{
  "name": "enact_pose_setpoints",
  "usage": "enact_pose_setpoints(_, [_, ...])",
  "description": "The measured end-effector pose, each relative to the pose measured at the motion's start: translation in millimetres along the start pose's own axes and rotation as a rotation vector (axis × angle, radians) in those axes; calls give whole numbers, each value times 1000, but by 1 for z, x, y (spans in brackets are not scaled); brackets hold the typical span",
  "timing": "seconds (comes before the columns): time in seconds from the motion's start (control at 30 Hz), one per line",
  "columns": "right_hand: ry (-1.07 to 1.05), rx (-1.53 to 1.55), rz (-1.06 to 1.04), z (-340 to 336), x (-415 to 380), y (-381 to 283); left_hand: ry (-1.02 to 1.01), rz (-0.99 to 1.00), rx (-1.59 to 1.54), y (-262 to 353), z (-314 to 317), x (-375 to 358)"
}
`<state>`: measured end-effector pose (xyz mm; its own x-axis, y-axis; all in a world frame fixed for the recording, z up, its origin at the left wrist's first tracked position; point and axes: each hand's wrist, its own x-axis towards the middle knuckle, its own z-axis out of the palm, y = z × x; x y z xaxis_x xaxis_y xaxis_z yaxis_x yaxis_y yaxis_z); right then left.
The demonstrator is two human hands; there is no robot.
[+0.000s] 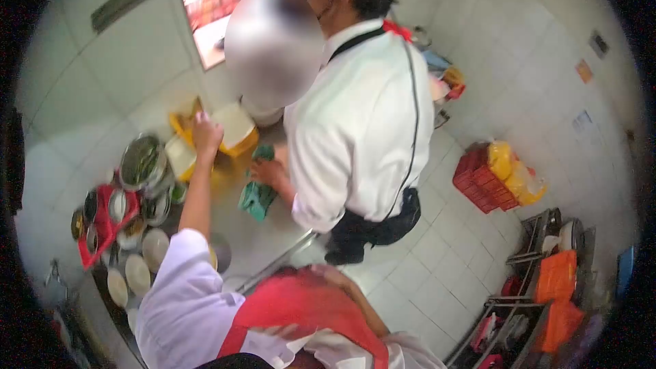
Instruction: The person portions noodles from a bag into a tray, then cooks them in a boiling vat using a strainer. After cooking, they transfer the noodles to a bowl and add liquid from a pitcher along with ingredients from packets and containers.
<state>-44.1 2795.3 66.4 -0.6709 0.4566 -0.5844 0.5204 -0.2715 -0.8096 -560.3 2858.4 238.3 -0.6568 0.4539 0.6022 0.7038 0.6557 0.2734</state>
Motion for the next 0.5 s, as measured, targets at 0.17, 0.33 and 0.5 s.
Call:
enact_pose_setpoints(0.17, [-344, -165, -28, 0, 18, -26, 111, 142, 70, 31, -16, -1])
enact_pose_setpoints(0.33, [-509, -339, -171, 6, 18, -109, -98, 38, 9, 15, 20, 6])
enact_pose_setpoints(0.5, [-361, -275, -449, 22, 23, -156, 151, -67, -130, 12, -27, 31])
